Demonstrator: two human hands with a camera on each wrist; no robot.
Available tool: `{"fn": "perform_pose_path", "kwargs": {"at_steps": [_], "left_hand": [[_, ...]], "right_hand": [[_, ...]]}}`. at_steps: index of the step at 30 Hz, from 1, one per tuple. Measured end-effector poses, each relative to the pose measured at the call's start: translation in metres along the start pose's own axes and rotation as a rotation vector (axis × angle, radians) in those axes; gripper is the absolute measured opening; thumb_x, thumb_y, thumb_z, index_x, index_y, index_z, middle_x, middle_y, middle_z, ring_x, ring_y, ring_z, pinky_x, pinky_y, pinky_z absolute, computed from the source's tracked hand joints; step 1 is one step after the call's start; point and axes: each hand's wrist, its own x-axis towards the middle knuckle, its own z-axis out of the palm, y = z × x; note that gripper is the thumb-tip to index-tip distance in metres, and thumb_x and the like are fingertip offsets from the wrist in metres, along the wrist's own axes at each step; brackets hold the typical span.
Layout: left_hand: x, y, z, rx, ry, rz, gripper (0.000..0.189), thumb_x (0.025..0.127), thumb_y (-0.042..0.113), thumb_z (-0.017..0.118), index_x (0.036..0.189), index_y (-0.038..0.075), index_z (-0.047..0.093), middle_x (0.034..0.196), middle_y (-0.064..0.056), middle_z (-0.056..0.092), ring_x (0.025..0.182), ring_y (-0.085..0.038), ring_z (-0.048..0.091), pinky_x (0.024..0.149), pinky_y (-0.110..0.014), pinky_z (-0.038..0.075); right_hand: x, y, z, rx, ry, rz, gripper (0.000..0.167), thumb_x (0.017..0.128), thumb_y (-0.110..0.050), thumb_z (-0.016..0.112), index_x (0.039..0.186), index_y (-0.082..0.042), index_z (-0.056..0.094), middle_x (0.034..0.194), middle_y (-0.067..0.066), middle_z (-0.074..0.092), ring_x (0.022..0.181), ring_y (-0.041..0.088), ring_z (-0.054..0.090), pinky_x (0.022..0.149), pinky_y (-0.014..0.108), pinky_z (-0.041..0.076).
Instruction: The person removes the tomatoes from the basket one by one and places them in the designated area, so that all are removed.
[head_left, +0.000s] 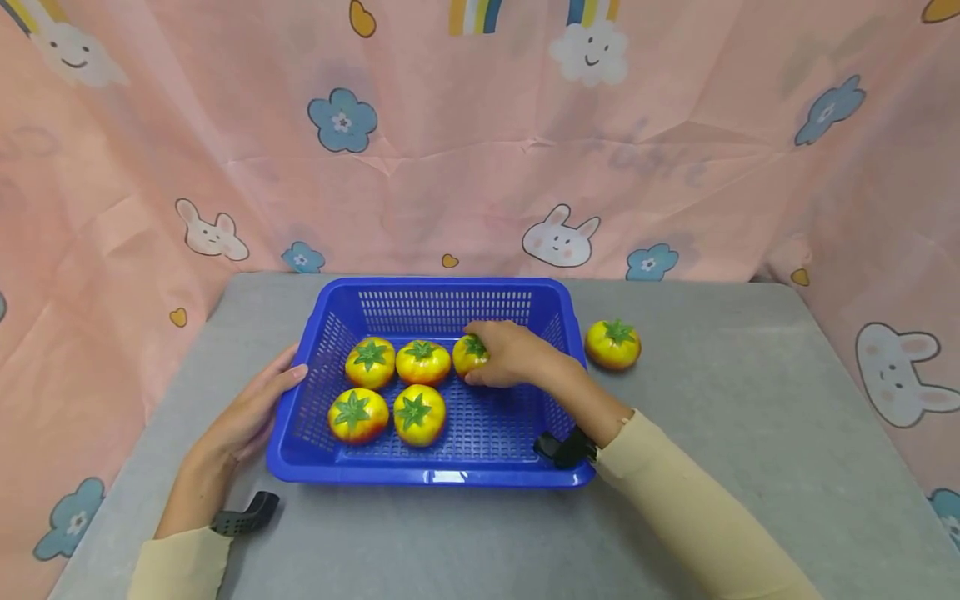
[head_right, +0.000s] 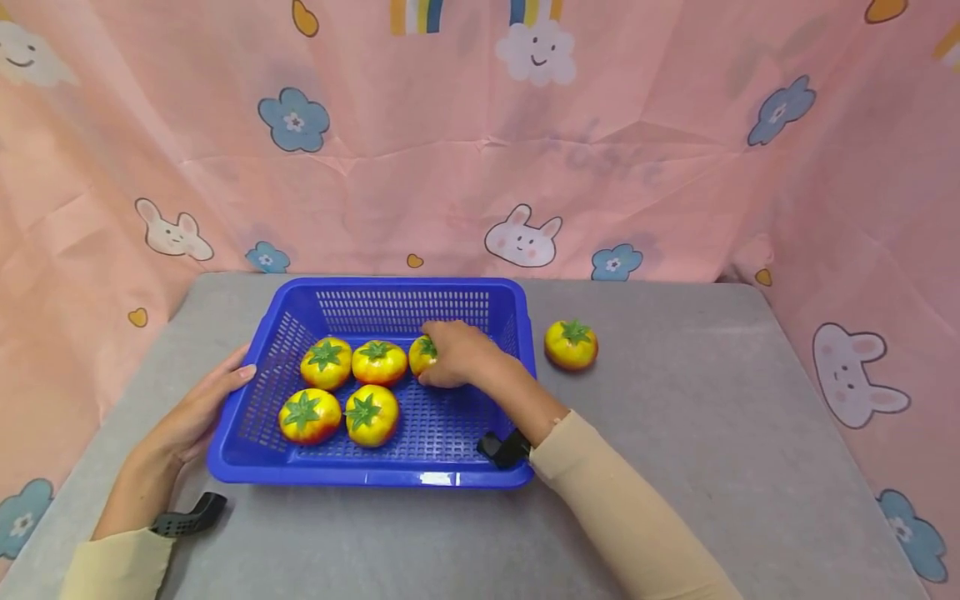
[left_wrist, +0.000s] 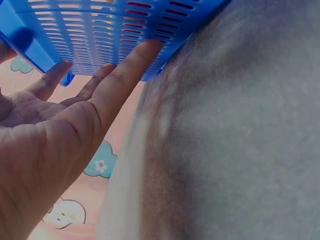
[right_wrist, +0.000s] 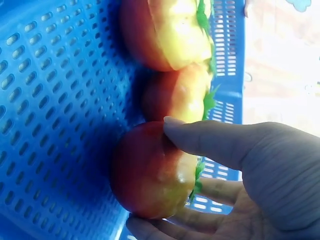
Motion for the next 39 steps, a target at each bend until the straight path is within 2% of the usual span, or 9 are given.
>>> {"fn": "perform_pose_path", "kwargs": {"at_steps": [8, 18, 31, 39], "left_hand": [[0.0, 0.001, 0.001, -0.013, -0.012, 0.019, 0.067, 0.116, 0.025, 0.035, 0.171, 0.011, -0.001, 0.139, 0.011, 0.063, 0.121, -0.012, 0.07, 0.095, -0.037, 0.064], [-0.001, 0.002, 0.0, -0.012, -0.007, 0.011, 0.067, 0.116, 0.026, 0.035, 0.171, 0.012, -0.001, 0.14, 0.011, 0.063, 0.121, -0.012, 0.07, 0.095, -0.037, 0.064], [0.0, 0.0, 0.0, -0.016, -0.014, 0.011, 0.066, 0.116, 0.026, 0.035, 0.171, 0.013, 0.0, 0.14, 0.01, 0.063, 0.121, -0.013, 0.071, 0.094, -0.038, 0.064], [-0.001, 0.0, -0.001, -0.012, -0.005, 0.007, 0.068, 0.116, 0.026, 0.035, 0.171, 0.014, -0.002, 0.141, 0.012, 0.062, 0.122, -0.012, 0.07, 0.095, -0.037, 0.064]], "right_hand": [[-0.01, -0.002, -0.012, 0.029, 0.039, 0.011, 0.076, 0.095, -0.032, 0.079, 0.159, -0.006, 0.046, 0.155, 0.017, 0.058, 0.144, 0.036, 0.055, 0.125, 0.054, 0.041], [-0.026, -0.004, -0.027, 0.07, 0.107, 0.034, 0.076, 0.095, -0.036, 0.079, 0.157, -0.008, 0.046, 0.147, 0.014, 0.062, 0.129, 0.032, 0.061, 0.115, 0.052, 0.052], [-0.051, 0.015, -0.036, 0.131, 0.301, -0.106, 0.076, 0.092, -0.032, 0.082, 0.155, -0.006, 0.049, 0.151, 0.016, 0.058, 0.126, 0.034, 0.061, 0.104, 0.052, 0.059], [-0.068, 0.028, -0.037, 0.212, 0.386, -0.136, 0.075, 0.092, -0.028, 0.082, 0.156, -0.007, 0.048, 0.153, 0.019, 0.052, 0.125, 0.037, 0.061, 0.105, 0.054, 0.059]]}}
